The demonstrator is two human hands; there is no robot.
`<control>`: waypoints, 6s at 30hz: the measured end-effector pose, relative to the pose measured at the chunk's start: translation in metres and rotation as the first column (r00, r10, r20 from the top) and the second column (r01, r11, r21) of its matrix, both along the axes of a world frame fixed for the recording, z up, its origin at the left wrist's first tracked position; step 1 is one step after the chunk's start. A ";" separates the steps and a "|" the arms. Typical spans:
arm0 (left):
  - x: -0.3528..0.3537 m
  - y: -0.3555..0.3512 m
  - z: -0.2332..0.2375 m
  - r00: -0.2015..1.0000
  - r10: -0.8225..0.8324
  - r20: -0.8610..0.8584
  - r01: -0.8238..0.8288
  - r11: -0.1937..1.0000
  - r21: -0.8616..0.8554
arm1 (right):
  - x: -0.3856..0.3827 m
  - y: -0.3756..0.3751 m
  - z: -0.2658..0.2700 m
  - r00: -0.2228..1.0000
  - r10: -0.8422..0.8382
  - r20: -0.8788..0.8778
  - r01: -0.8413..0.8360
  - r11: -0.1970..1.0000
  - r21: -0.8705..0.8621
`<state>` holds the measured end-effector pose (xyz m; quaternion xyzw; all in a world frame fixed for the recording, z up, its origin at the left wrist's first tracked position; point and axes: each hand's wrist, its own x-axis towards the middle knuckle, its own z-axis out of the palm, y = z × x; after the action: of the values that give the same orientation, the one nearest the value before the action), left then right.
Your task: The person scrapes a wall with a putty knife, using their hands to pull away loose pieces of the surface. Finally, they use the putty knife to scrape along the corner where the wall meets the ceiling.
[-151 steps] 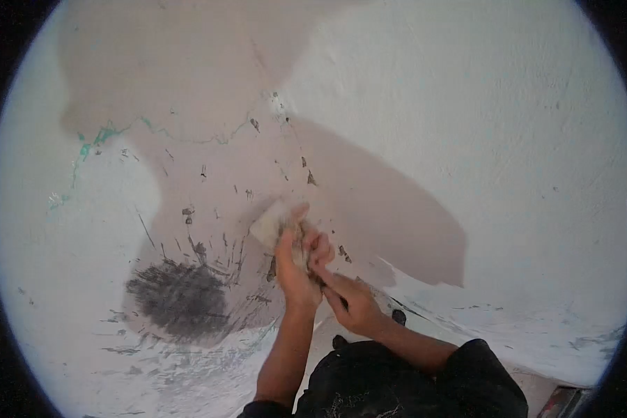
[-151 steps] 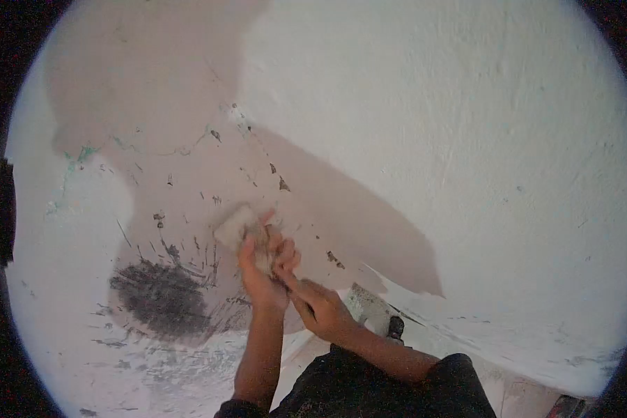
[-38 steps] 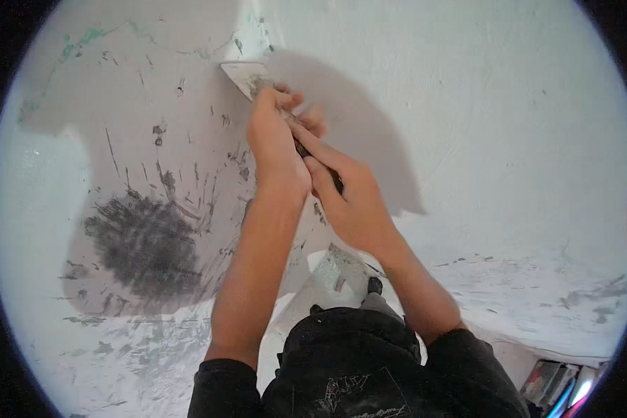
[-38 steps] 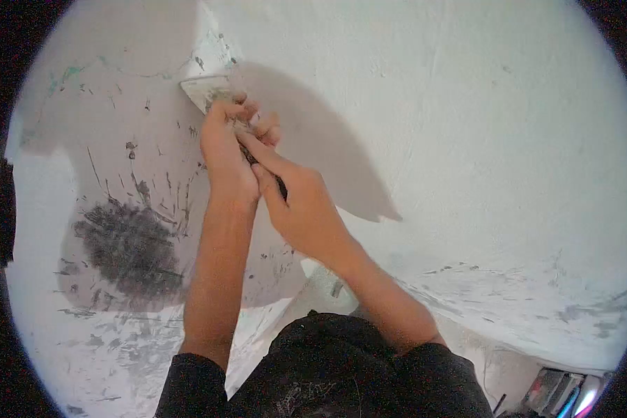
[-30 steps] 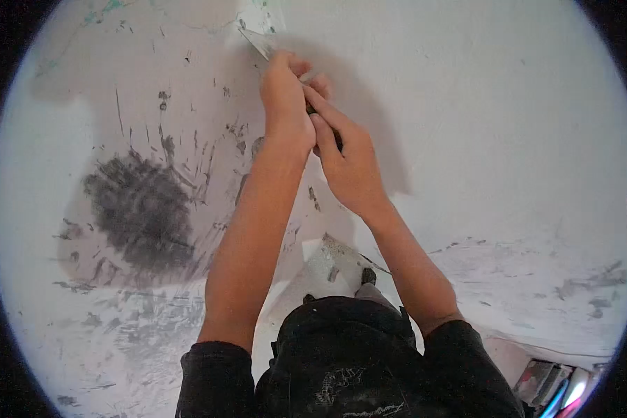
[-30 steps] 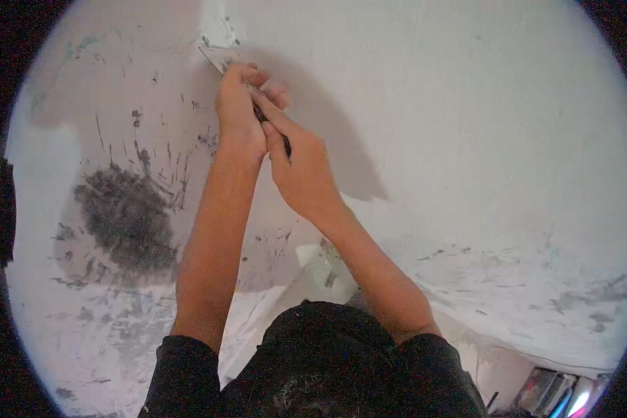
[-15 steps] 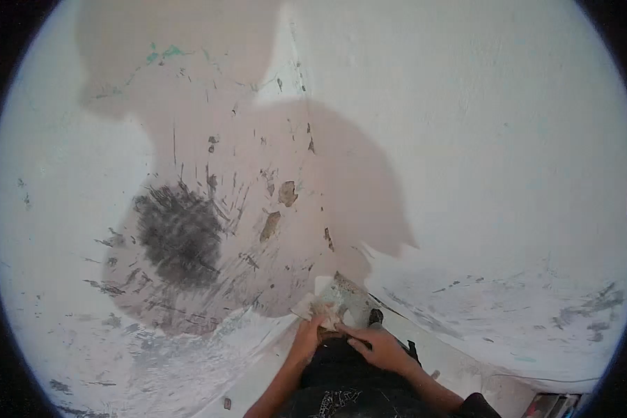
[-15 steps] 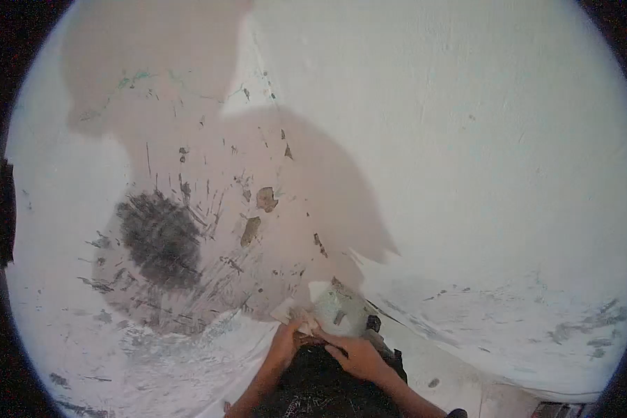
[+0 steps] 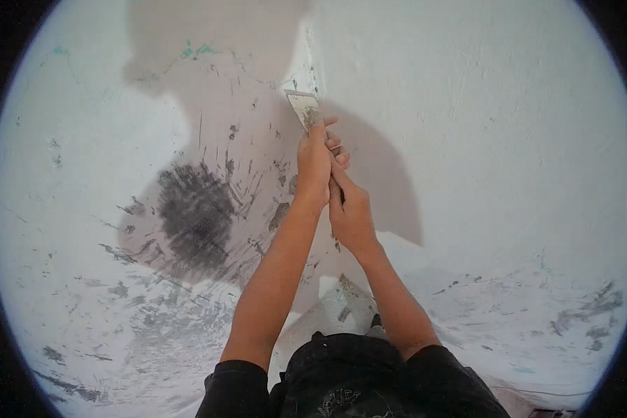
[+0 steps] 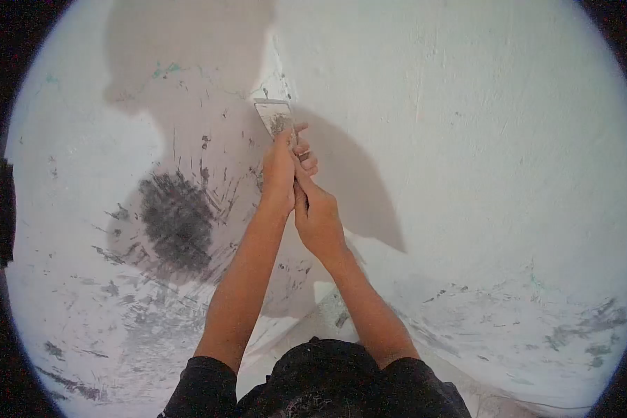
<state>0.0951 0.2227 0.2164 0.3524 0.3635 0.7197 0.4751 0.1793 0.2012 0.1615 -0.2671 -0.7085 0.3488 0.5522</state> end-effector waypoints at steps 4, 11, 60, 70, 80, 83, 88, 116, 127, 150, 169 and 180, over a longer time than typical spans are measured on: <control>-0.001 0.007 -0.002 0.994 0.102 0.029 -0.099 0.990 -0.102 | 0.007 -0.002 0.007 0.996 0.040 0.080 -0.031 0.994 -0.108; -0.008 0.007 -0.001 0.995 0.096 0.003 -0.095 0.991 -0.092 | 0.000 0.000 0.009 0.994 0.107 -0.001 -0.106 0.987 -0.120; 0.010 0.022 -0.002 0.957 0.250 0.145 -0.225 0.959 -0.172 | 0.019 0.033 0.024 0.976 0.101 0.191 -0.087 0.993 -0.081; 0.011 0.020 -0.003 0.957 0.206 0.202 -0.180 0.973 -0.143 | 0.022 0.028 0.021 0.978 0.125 0.169 -0.112 0.990 -0.080; 0.001 0.016 -0.035 0.934 0.013 0.358 0.021 0.996 -0.090 | 0.031 0.025 0.006 0.961 0.151 0.232 -0.122 0.983 -0.135; -0.010 -0.032 -0.092 0.916 0.154 0.371 -0.053 0.962 -0.269 | 0.055 0.003 -0.044 0.852 0.288 0.438 -0.217 0.954 -0.207; -0.026 -0.161 -0.213 0.956 0.084 0.280 0.121 0.757 -0.642 | 0.091 -0.046 -0.109 0.677 0.526 0.515 -0.247 0.821 -0.515; -0.030 -0.178 -0.192 0.941 0.036 0.337 0.119 0.897 -0.427 | 0.055 0.034 0.065 0.516 0.601 -0.610 -0.565 0.775 0.284; -0.037 -0.170 -0.170 0.942 0.212 0.260 -0.114 0.931 -0.347 | -0.011 0.082 0.182 0.433 0.782 -0.448 -0.632 0.618 0.468; -0.040 -0.182 -0.185 0.923 0.219 0.316 -0.103 0.933 -0.345 | -0.048 0.079 0.159 0.505 0.723 -0.473 -0.671 0.673 0.312; -0.046 -0.173 -0.189 0.922 0.244 0.300 -0.112 0.911 -0.397 | -0.039 0.090 0.158 0.484 0.669 -0.564 -0.643 0.709 0.290; -0.048 -0.169 -0.186 0.932 0.247 0.264 -0.132 0.912 -0.388 | -0.042 0.094 0.149 0.568 0.743 -0.354 -0.668 0.667 0.331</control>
<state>0.0475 0.0536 0.0300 0.1048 0.4449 0.7290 0.5095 0.1371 0.2949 0.3100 0.1747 -0.6287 0.5351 0.5365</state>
